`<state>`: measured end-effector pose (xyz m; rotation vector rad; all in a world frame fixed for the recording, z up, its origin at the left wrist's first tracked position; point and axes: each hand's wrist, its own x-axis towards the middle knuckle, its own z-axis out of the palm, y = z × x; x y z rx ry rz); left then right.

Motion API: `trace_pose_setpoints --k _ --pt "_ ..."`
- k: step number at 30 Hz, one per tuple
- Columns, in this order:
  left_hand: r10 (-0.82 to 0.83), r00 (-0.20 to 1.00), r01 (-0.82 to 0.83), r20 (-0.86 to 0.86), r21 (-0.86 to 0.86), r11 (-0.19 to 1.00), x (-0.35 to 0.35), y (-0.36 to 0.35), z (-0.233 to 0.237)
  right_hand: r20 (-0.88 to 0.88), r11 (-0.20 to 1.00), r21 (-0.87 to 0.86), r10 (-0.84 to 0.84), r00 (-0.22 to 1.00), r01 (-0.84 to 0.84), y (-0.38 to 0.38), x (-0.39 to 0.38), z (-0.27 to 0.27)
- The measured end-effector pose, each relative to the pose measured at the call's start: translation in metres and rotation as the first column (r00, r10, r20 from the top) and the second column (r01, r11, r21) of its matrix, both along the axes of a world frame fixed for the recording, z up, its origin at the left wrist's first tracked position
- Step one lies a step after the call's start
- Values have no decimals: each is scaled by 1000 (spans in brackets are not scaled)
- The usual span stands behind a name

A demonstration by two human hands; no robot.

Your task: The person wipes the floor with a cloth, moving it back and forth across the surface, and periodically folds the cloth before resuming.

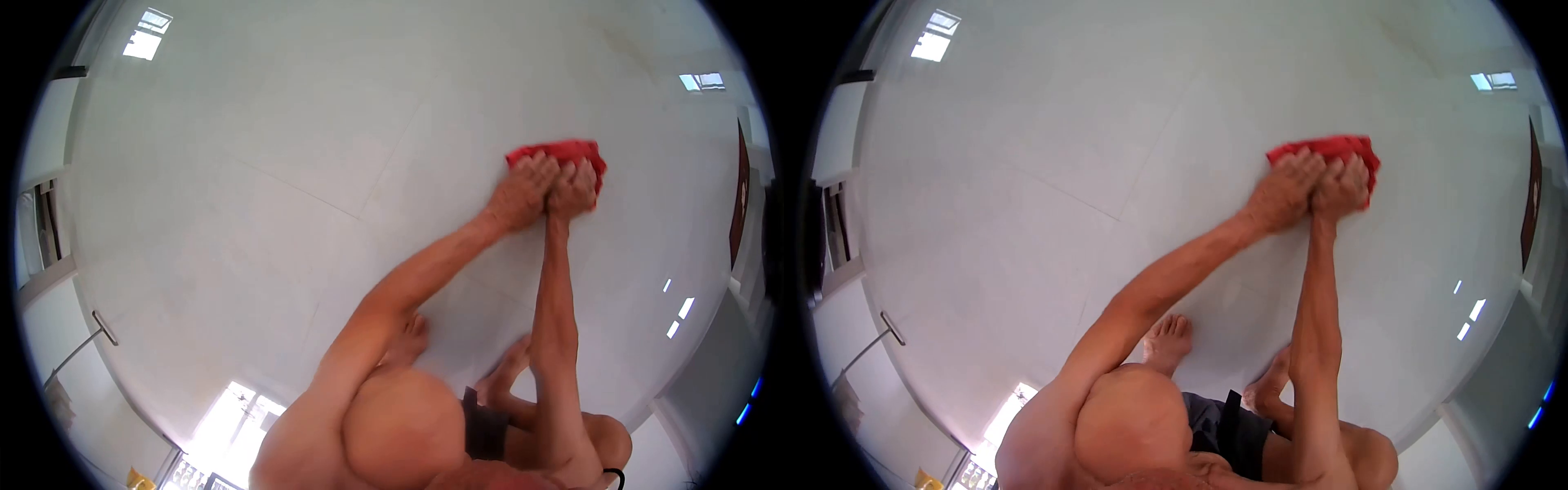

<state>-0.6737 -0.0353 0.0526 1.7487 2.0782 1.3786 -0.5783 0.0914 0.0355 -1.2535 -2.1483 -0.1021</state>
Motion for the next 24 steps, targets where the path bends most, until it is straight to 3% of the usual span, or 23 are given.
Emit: trace_pose_setpoints --k 3,6,8,11,13,14,17,21,23,24 --pt "137 986 -142 -100 -45 989 -76 -11 3 -67 988 -58 136 989 -139 -3 -103 3" --pt "301 934 -326 -192 -116 938 -132 -47 12 2 952 -46 304 953 -304 -27 -192 7" --pt "376 911 -403 -169 -165 900 -147 -76 16 -6 917 -58 394 919 -394 -54 -226 7" --pt "389 896 -443 -214 -353 824 -138 -112 21 -44 840 -97 533 845 -534 -89 -230 7" --pt "420 908 -359 -9 -536 764 -118 -144 52 -49 779 -137 611 790 -612 -125 -208 12" --pt "439 896 -392 -62 -574 719 -104 -164 47 -54 744 -176 646 761 -644 -146 -198 17" --pt "450 867 -481 -214 -594 644 -58 -245 21 -128 640 -272 716 686 -719 -222 -166 29" --pt "484 841 -515 -240 -626 585 7 -364 17 -153 470 -395 814 561 -789 -331 -115 35" --pt "582 782 -505 -222 -773 383 44 -408 27 -155 374 -458 860 487 -806 -389 -90 36" --pt "593 768 -541 -243 -741 398 40 -420 25 -128 344 -458 887 443 -820 -414 -84 40"
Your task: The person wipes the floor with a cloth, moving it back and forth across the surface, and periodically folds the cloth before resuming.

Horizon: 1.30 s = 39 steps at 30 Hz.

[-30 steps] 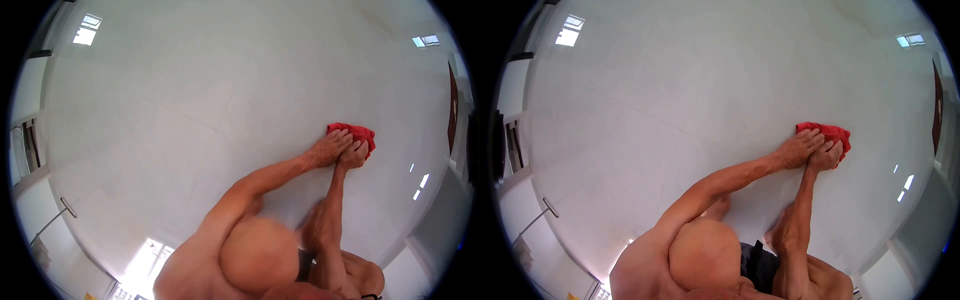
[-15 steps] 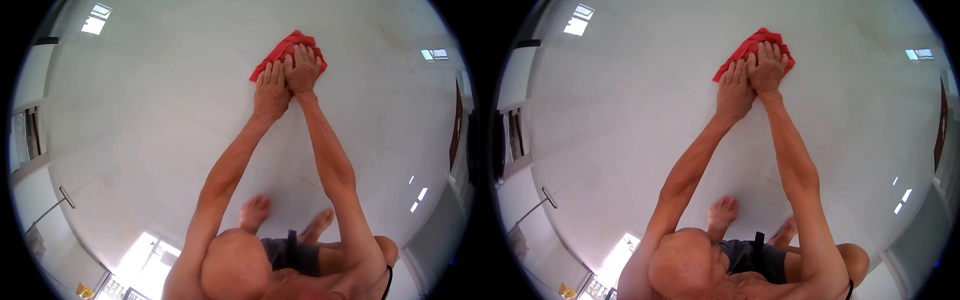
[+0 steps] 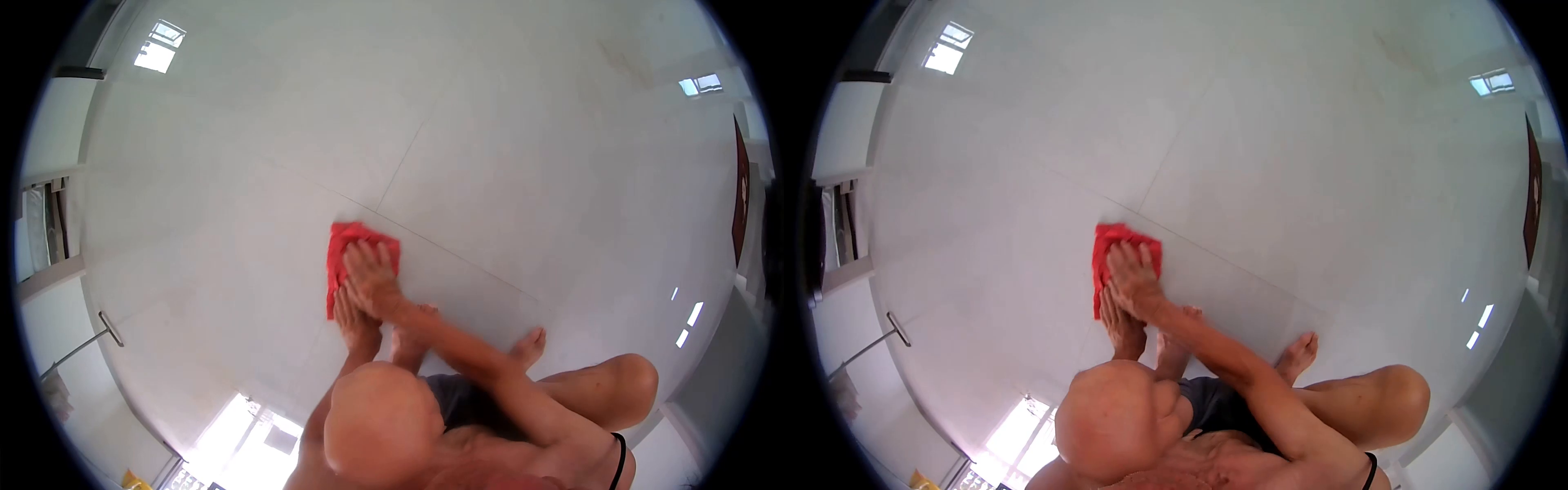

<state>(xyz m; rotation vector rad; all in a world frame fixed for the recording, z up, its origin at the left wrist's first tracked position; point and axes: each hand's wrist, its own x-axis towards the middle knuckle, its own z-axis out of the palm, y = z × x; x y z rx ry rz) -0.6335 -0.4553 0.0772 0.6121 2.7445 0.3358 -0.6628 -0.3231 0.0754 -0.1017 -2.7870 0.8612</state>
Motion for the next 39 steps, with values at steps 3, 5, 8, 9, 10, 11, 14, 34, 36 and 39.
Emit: trace_pose_setpoints --k 3,5,8,9,10,11,14,34,36,39 --pt "23 991 -14 -135 68 998 7 -13 -16 9 991 66 113 994 -114 -23 15 3" --pt "56 975 -32 -216 113 993 19 -20 -24 -7 983 106 154 988 -153 -12 9 0" --pt "55 968 -15 -243 165 986 -2 15 -28 0 979 168 118 993 -116 30 -19 -6" --pt "19 961 35 -276 188 982 -21 40 -26 13 983 177 49 999 -50 50 -34 -10" --pt "-6 962 68 -272 220 973 -42 67 -29 24 982 188 -20 1000 15 74 -51 -11" --pt "-26 964 95 -266 250 963 -63 96 -34 -27 972 210 -98 995 102 104 -62 -9" --pt "-52 987 144 -151 709 690 -116 210 -10 -297 847 403 -237 925 347 200 -85 -17" --pt "-98 993 108 -60 210 972 1 24 -21 -59 960 237 -136 989 147 45 14 -20" --pt "-14 994 28 -104 140 990 39 -43 -27 -12 984 171 46 999 -44 -7 30 -18" --pt "117 974 -82 -192 183 980 98 -130 -25 107 935 60 342 934 -349 -85 51 -1"
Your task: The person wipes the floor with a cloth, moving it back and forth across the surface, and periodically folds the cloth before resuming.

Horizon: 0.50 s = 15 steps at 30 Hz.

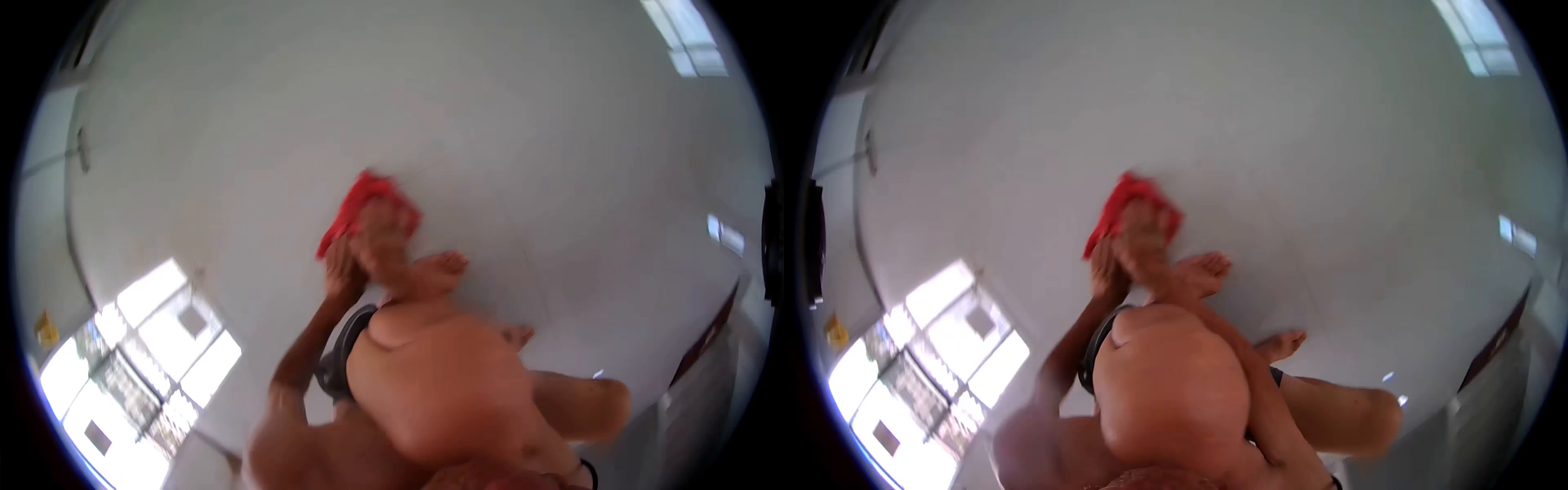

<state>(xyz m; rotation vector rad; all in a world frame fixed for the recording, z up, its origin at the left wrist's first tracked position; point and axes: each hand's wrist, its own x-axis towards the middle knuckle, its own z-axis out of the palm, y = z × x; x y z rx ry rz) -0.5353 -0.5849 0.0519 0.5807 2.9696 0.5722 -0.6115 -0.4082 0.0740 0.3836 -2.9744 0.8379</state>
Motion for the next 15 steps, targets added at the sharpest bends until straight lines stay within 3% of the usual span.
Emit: trace_pose_setpoints --k 1,3,8,10,11,12,13,14,15 --pt "30 998 -27 55 -47 999 6 -20 12 55 996 -20 90 994 -89 -20 5 2" --pt "23 995 -26 -94 -30 999 17 -41 5 75 987 -30 162 984 -160 -37 19 0" --pt "19 971 -29 -240 -41 999 -1 -3 -7 -76 1000 20 -11 997 13 -18 24 2" --pt "-52 984 33 -170 -111 993 -26 20 -16 -117 980 -70 -194 974 187 -9 13 -19" --pt "-25 999 33 42 -217 976 -34 39 -25 -55 958 40 -283 958 285 -2 6 -34" --pt "-59 995 66 87 -81 995 -52 69 -5 5 925 144 -357 934 353 10 0 -44" --pt "-99 986 93 132 55 994 -70 99 15 -63 931 14 -364 929 366 44 1 -29" --pt "-126 971 140 -204 56 989 -77 130 4 -136 929 -31 -370 919 369 82 -7 -11" --pt "-112 958 101 264 57 993 -97 163 26 -200 908 58 -397 896 415 113 -10 -23"
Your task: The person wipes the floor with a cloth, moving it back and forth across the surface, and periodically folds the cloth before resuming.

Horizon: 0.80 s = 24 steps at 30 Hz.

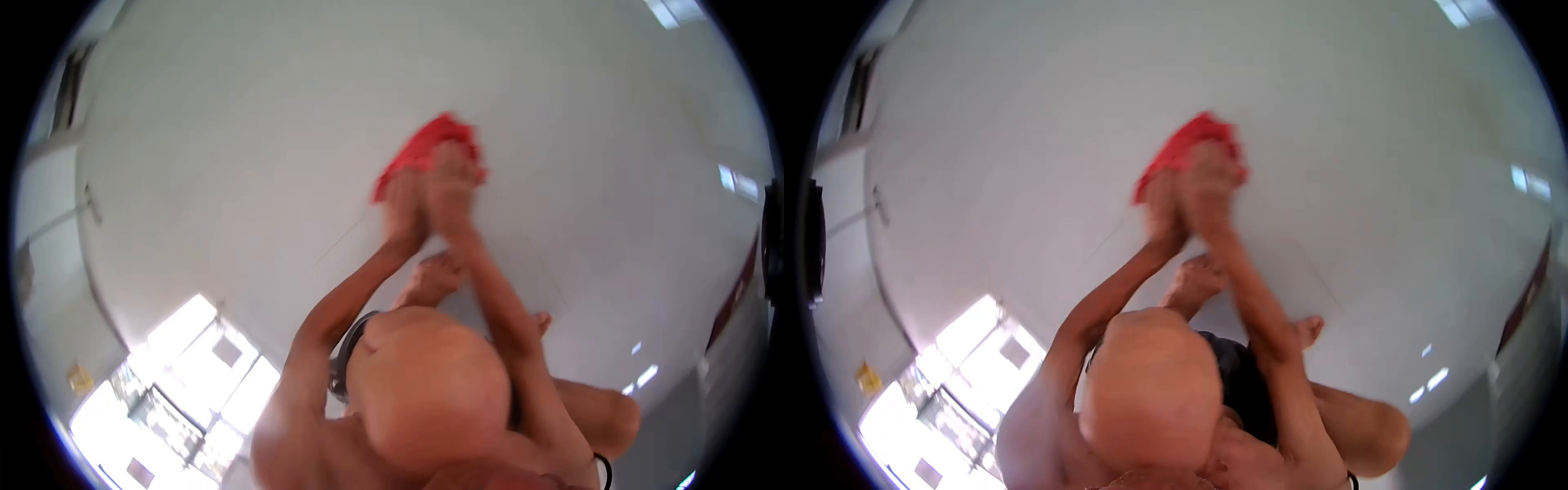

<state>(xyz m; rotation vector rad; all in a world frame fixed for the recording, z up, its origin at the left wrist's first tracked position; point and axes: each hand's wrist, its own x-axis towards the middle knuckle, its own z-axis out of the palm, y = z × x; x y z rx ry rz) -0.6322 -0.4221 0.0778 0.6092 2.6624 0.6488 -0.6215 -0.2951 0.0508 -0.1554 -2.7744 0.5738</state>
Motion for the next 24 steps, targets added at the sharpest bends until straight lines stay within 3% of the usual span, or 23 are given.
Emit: trace_pose_setpoints --k 1,2,3,6,8,12,14,15,16,17,19,20,22,24 --pt "-62 982 67 180 -21 998 -17 28 15 17 995 101 -26 1000 24 28 -3 3" --pt "-18 981 55 -192 190 980 -11 45 -44 -14 990 120 -74 997 75 58 -17 -2" --pt "-14 921 108 -390 219 970 -20 72 -13 22 978 180 -114 993 109 86 -22 -2" --pt "-79 934 190 -347 299 935 -46 137 -6 80 962 169 -230 970 214 157 -42 16" --pt "-93 926 233 -365 364 902 -19 181 21 87 951 144 -289 954 275 205 -11 36" --pt "-123 925 245 -361 317 916 -17 179 3 -5 955 102 -278 960 277 202 -7 20" --pt "-144 923 272 -357 343 899 -25 180 -3 -100 928 273 -233 967 252 200 -2 7" --pt "-280 931 341 -236 282 897 -29 181 -21 -139 888 374 -229 963 266 196 4 1" --pt "-271 913 357 -305 277 892 -27 177 -29 -162 926 282 -213 964 252 195 7 -6" --pt "-231 885 369 -405 305 878 -27 180 -20 -109 933 209 -276 955 294 194 5 3" --pt "-229 903 318 -363 207 925 -23 183 -4 119 917 186 -378 918 354 181 -3 34" --pt "-206 883 300 -422 171 938 -21 192 -2 193 915 158 -398 897 372 187 -6 37" --pt "-201 875 291 -440 147 945 -19 204 4 206 892 249 -430 879 378 196 -5 38" --pt "-231 873 341 -429 199 919 -37 119 13 251 876 338 -435 864 343 109 -16 56"
